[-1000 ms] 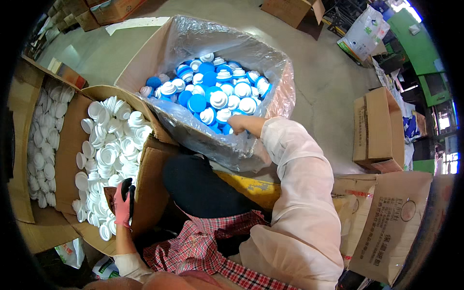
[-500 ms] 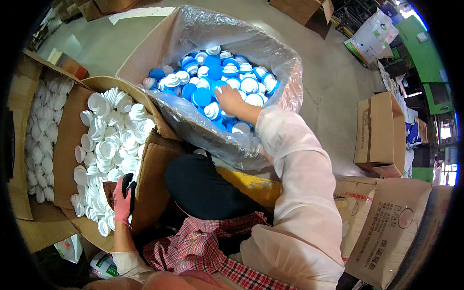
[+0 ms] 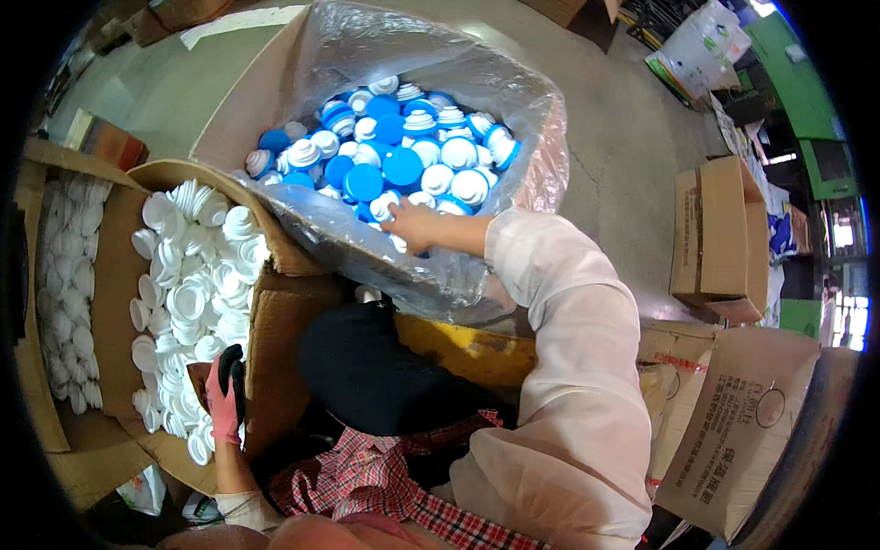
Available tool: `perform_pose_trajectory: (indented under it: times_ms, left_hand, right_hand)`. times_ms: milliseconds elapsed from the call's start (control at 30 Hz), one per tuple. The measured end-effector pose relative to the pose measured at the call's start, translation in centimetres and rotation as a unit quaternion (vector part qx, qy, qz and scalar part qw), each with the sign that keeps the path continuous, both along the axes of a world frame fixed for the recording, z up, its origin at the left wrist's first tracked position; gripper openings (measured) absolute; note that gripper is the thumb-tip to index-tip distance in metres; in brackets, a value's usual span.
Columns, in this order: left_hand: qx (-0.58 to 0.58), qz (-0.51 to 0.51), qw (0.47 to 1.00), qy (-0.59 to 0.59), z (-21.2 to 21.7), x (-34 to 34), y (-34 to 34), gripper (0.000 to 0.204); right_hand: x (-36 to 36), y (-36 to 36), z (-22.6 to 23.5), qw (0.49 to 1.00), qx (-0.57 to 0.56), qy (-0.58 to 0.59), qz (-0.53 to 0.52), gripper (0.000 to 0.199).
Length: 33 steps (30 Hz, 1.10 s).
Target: The person repeatedly picks up white plastic containers and blue lids from a cardboard box, screws the lids onto the containers, and places the assembled units into a nearby plastic bag. The task is performed continuously in a repetitive manner.
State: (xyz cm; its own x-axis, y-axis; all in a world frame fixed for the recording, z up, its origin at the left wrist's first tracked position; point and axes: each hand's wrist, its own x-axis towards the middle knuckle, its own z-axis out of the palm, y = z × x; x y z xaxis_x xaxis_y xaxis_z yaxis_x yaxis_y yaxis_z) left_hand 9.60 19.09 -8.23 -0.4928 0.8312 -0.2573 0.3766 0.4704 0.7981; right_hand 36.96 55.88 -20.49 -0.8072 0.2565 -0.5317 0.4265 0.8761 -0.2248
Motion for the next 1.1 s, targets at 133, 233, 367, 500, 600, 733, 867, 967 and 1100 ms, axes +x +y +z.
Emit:
perform_pose_trajectory:
  times_ms: [133,233,367,500,600,733,867,967,1100]
  left_hand:
    - [0.017,0.007,1.000,0.016,-1.1,0.1,0.1,0.030]
    - [0.012,0.034,0.999,0.013,0.1,1.3,0.1,0.032]
    - [-0.042,0.002,0.991,0.129,-0.4,2.8,-1.3,0.036]
    - [-0.035,0.006,0.993,0.113,0.0,3.3,-0.6,0.037]
    - [-0.049,0.008,0.981,0.188,-0.8,2.6,-1.0,0.038]
    - [-0.048,0.021,0.981,0.189,0.1,3.3,-0.2,0.038]
    - [-0.048,0.004,0.976,0.214,0.2,2.8,0.0,0.036]
    - [-0.037,0.010,0.973,0.229,0.0,2.9,-0.4,0.034]
    - [-0.021,0.020,0.969,0.247,0.4,3.8,-1.2,0.029]
  right_hand:
    - [0.7,-1.8,-0.5,1.000,0.009,-0.005,0.027,0.054]
    - [0.6,-3.4,5.6,0.980,-0.124,0.110,-0.109,0.042]
    - [4.6,-11.4,8.8,0.914,-0.187,0.327,-0.148,0.068]
    - [4.5,-13.1,7.5,0.940,-0.043,0.321,-0.108,0.065]
    - [4.0,-13.5,6.8,0.933,0.055,0.341,-0.098,0.065]
    - [3.8,-14.2,8.2,0.939,0.147,0.299,-0.084,0.062]
    - [3.9,-14.1,8.0,0.927,0.163,0.326,-0.087,0.062]
    - [4.1,-13.5,8.1,0.922,0.173,0.337,-0.081,0.060]
    - [3.8,-14.4,8.1,0.919,0.195,0.332,-0.083,0.060]
